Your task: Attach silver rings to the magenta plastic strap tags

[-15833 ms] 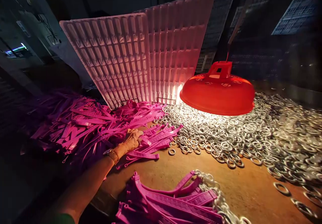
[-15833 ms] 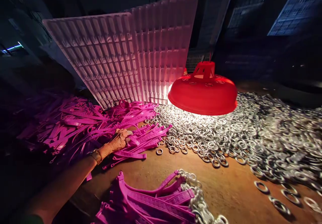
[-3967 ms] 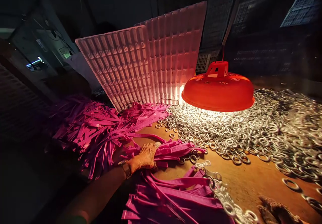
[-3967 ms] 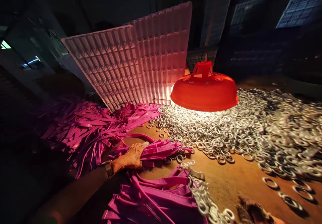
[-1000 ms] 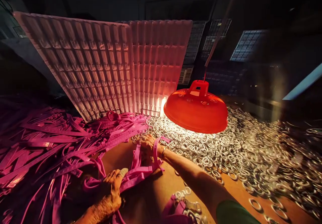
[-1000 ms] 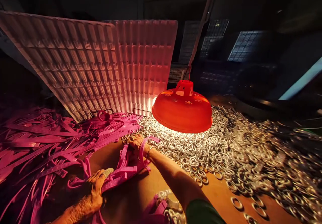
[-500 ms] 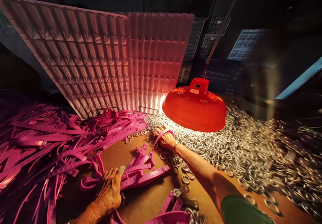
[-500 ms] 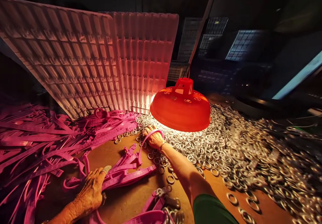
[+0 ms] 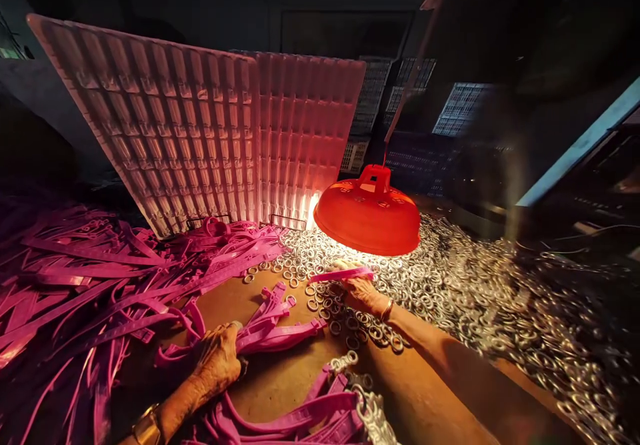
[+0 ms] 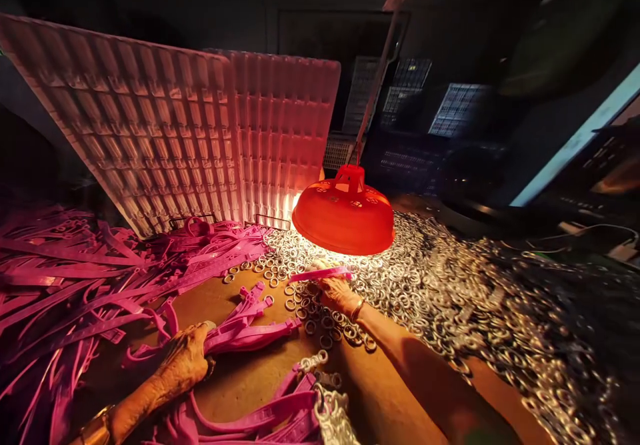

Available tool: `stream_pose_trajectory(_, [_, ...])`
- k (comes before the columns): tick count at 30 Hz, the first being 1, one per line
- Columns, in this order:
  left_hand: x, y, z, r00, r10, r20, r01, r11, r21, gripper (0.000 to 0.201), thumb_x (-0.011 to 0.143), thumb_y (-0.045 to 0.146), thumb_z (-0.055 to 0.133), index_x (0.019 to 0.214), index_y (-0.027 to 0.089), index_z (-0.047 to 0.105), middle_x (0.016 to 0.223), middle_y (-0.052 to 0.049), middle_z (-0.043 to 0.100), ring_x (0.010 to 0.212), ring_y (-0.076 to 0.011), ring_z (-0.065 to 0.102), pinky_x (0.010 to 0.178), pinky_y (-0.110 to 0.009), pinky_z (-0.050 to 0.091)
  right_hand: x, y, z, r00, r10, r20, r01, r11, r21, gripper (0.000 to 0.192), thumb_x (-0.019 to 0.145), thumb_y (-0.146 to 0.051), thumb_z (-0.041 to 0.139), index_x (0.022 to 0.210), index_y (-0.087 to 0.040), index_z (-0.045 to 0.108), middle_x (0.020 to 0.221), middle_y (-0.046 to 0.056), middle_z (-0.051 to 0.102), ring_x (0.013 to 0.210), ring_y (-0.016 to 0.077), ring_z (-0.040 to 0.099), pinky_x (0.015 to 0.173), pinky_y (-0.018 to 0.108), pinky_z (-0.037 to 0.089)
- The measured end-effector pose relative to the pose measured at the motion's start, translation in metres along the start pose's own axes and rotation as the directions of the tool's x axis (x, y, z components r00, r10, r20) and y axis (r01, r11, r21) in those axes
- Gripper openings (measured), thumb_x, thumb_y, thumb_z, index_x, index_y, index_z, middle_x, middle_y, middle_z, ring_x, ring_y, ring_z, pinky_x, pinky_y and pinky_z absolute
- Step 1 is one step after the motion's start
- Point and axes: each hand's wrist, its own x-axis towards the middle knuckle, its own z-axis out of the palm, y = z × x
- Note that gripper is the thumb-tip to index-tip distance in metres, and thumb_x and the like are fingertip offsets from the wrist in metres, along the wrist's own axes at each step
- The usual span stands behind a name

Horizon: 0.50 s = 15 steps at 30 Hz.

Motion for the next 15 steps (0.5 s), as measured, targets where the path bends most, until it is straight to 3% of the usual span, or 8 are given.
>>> stream_pose_trajectory(3, [-0.002, 0.001, 0.003, 1.000, 0.023, -0.019, -0.022, 0.998, 0.053, 0.057, 0.065, 0.015, 0.059, 0.122, 0.008, 0.055, 0.121, -0.016, 0.063, 0.115, -0.0305, 0.056, 0.100, -0.036, 0.037, -0.053, -0.029, 0.002, 0.982, -0.184, 0.039, 0.183, 0.983, 0.033, 0.061, 0.074, -0.025, 0.060, 0.134, -0.018, 0.053, 0.137, 0.014, 0.046, 0.124, 0.0313, 0.042, 0.106, 0.047, 0.031])
stream_pose_trajectory(6, [-0.003, 0.002, 0.004, 1.000, 0.023, -0.016, -0.022, 0.997, 0.068, 0.058, 0.065, 0.012, 0.056, 0.123, 0.008, 0.053, 0.117, -0.016, 0.066, 0.111, -0.0311, 0.059, 0.097, -0.036, 0.039, -0.085, -0.041, 0.013, 0.969, -0.249, -0.009, 0.249, 0.967, 0.060, 0.059, 0.080, -0.026, 0.053, 0.139, -0.025, 0.048, 0.144, 0.009, 0.039, 0.133, 0.0286, 0.032, 0.111, 0.048, 0.024])
stream_pose_trajectory(8, [-0.001, 0.003, 0.002, 1.000, 0.009, 0.006, -0.010, 0.998, 0.067, 0.056, 0.064, 0.011, 0.054, 0.120, 0.010, 0.053, 0.108, -0.016, 0.070, 0.106, -0.0318, 0.063, 0.090, -0.036, 0.043, -0.089, -0.034, 0.020, 0.977, -0.203, -0.068, 0.206, 0.978, 0.036, 0.055, 0.084, -0.025, 0.051, 0.139, -0.025, 0.049, 0.144, 0.009, 0.039, 0.134, 0.0297, 0.030, 0.111, 0.051, 0.024])
stream_pose_trajectory(11, [0.004, 0.004, -0.002, 0.999, -0.004, 0.047, 0.001, 0.999, 0.048, 0.052, 0.062, 0.013, 0.055, 0.114, 0.014, 0.054, 0.096, -0.015, 0.073, 0.098, -0.0333, 0.066, 0.079, -0.035, 0.046, -0.081, -0.005, 0.028, 0.988, -0.048, -0.145, 0.047, 0.999, -0.015, 0.053, 0.086, -0.023, 0.048, 0.139, -0.025, 0.049, 0.143, 0.009, 0.041, 0.136, 0.0313, 0.028, 0.110, 0.055, 0.023])
stream_pose_trajectory(15, [0.011, 0.005, -0.005, 0.997, 0.028, 0.066, -0.031, 0.998, 0.047, 0.048, 0.058, 0.015, 0.056, 0.107, 0.017, 0.056, 0.091, -0.016, 0.073, 0.095, -0.0357, 0.067, 0.074, -0.036, 0.046, -0.072, 0.035, 0.031, 0.974, 0.141, -0.176, -0.145, 0.989, -0.014, 0.058, 0.081, -0.017, 0.043, 0.137, -0.027, 0.051, 0.139, 0.004, 0.047, 0.136, 0.0277, 0.031, 0.113, 0.048, 0.025])
